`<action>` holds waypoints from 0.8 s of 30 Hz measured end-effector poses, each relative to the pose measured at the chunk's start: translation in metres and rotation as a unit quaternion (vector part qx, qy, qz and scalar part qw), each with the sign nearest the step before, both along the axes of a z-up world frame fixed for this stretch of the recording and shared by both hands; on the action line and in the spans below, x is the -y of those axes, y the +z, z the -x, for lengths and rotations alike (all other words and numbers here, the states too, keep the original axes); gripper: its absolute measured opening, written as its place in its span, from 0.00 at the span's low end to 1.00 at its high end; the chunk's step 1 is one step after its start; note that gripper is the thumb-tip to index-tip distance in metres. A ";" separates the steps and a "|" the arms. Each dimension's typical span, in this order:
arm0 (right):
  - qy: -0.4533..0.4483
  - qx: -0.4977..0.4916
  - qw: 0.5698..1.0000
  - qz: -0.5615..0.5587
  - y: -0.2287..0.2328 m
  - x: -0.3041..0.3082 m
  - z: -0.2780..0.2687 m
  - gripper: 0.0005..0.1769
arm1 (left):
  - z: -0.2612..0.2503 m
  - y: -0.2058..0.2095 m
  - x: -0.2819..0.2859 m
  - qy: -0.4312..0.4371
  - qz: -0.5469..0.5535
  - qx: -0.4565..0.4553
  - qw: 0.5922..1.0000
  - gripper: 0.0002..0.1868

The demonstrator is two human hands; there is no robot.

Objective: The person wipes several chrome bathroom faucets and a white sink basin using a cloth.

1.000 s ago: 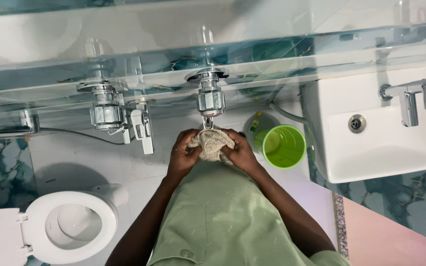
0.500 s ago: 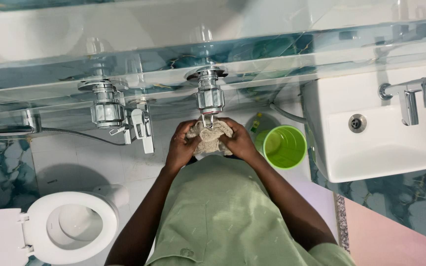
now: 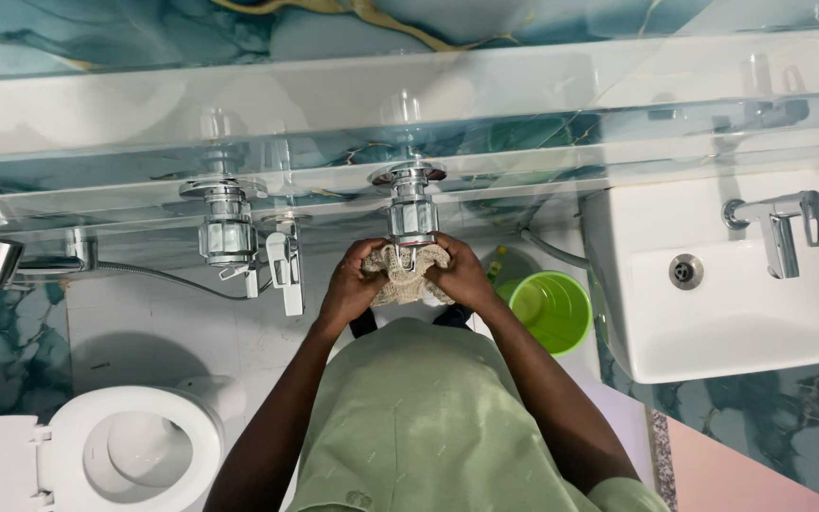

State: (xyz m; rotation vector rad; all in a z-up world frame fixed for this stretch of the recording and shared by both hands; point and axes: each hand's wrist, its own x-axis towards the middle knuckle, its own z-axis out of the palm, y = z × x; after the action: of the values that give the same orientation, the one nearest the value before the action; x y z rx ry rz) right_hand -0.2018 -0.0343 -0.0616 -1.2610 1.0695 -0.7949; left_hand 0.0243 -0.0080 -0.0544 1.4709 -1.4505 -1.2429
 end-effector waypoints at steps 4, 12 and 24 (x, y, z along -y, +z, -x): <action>-0.003 -0.003 1.000 0.004 0.002 -0.028 0.001 0.24 | 0.003 0.002 -0.028 0.013 -0.031 0.007 0.999 0.28; 0.006 -0.043 0.998 -0.052 0.026 -0.016 -0.002 0.28 | 0.007 0.012 -0.022 0.010 -0.025 0.055 0.998 0.28; 0.007 -0.001 1.000 -0.016 0.011 -0.037 0.003 0.24 | 0.013 0.022 -0.037 0.020 -0.008 0.046 0.999 0.27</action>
State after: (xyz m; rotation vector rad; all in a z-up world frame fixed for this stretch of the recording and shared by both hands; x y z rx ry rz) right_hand -0.2043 0.0029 -0.0505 -1.2412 1.0686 -0.7631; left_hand 0.0113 0.0287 -0.0328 1.5787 -1.4679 -1.1777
